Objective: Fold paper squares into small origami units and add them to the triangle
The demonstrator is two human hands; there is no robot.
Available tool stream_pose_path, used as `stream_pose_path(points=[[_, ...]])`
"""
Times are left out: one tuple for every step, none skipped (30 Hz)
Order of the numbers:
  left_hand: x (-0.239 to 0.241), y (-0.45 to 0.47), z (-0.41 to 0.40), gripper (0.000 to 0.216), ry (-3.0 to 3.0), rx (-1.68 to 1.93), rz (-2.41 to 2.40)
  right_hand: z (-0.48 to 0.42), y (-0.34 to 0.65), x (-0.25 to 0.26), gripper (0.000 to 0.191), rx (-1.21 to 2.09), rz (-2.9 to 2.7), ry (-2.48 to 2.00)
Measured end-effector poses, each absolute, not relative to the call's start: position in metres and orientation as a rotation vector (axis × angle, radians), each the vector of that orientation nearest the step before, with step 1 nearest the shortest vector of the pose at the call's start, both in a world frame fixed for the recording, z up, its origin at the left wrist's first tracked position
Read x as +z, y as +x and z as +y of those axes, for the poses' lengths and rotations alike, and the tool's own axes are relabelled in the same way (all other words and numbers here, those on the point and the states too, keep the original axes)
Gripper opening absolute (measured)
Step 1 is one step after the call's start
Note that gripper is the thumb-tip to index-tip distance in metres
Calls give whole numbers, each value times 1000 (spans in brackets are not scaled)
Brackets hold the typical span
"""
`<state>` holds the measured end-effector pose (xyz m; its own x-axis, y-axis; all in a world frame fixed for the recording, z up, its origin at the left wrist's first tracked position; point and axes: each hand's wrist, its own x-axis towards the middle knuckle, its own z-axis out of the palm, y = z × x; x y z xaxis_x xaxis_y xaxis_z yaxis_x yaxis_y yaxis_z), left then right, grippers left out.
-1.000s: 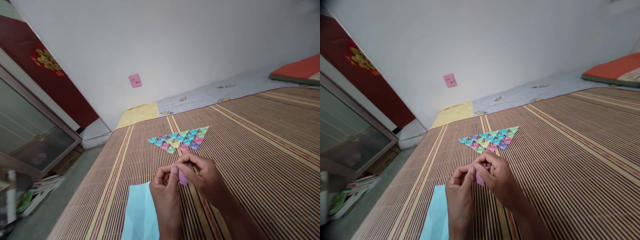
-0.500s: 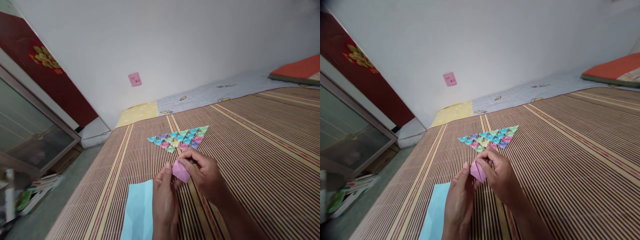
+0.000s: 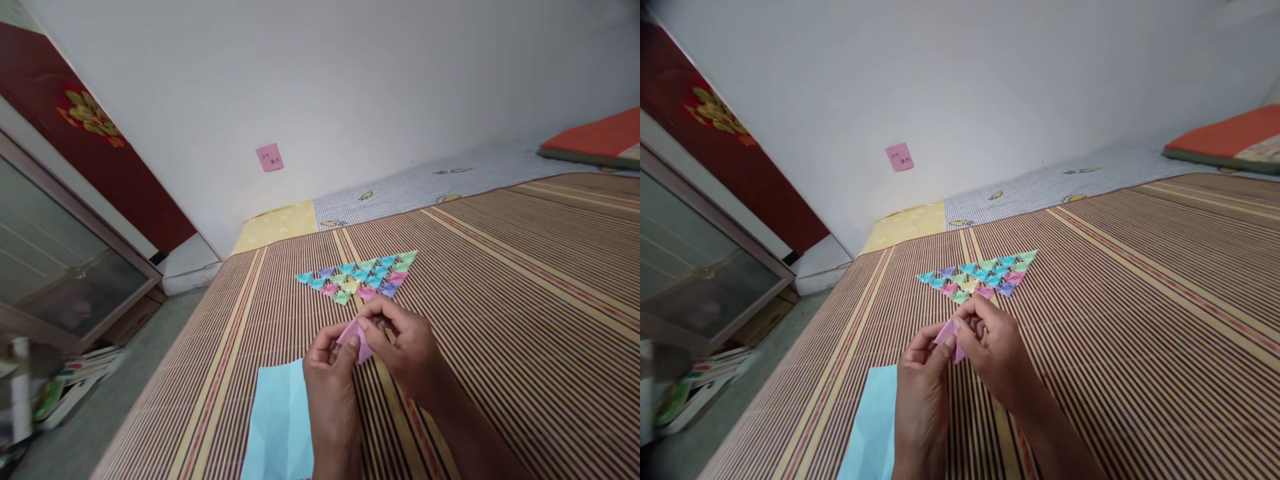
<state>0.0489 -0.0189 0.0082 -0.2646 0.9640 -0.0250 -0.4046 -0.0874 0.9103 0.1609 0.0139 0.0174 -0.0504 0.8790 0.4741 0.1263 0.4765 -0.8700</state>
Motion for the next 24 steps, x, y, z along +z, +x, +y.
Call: stream_pose_path(points=[[7,49,-19,19,789,1612,1082,14,161,17,11,815,-1500,-922],[7,49,-20,18,809,1627,1110,14,161,16,11,846,-1489,-922],[6,49,-21,18,827,1641,1131,14,161,16,11,866,-1482,-919],[7,49,-21,17,840,1650,1143,14,162,16,11,876,-1479,-916],[7,50,-22,18,846,1655,1147,14,162,17,11,879,-1478,-914],[8,50,-22,18,846,1652,1143,14,163,18,11,882,-1481,-913],[9,51,-22,19,840,1647,1134,14,164,19,11,883,-1486,-913],[10,52,-22,19,831,1644,1122,14,164,20,11,881,-1495,-913],[11,52,-21,17,817,1646,1106,13,165,21,11,875,-1506,-912],[12,53,-21,16,794,1656,1083,13,165,23,11,862,-1521,-908],[13,53,-20,16,756,1669,1050,13,165,23,11,842,-1539,-900],[14,53,-19,17,705,1681,1010,13,166,24,12,815,-1559,-889],[15,53,-18,19,642,1686,965,13,166,25,12,788,-1581,-874],[16,52,-17,21,578,1683,922,13,166,25,12,765,-1603,-857],[17,52,-16,24,522,1674,889,14,166,26,12,746,-1625,-837],[17,51,-16,25,484,1660,866,14,167,26,12,732,-1644,-820],[18,50,-16,25,464,1644,853,14,167,26,12,725,-1661,-809],[18,49,-16,25,460,1628,848,14,168,26,12,721,-1673,-801],[18,48,-16,23,469,1612,847,14,168,27,13,717,-1681,-798],[18,47,-17,22,483,1595,850,14,169,27,14,710,-1686,-799],[18,47,-17,22,498,1583,855,13,169,28,14,702,-1692,-802],[18,47,-17,21,512,1576,861,13,170,28,14,695,-1695,-806],[18,47,-17,21,525,1578,867,13,170,28,14,686,-1699,-807],[18,48,-17,21,537,1587,873,12,170,28,14,680,-1702,-808]])
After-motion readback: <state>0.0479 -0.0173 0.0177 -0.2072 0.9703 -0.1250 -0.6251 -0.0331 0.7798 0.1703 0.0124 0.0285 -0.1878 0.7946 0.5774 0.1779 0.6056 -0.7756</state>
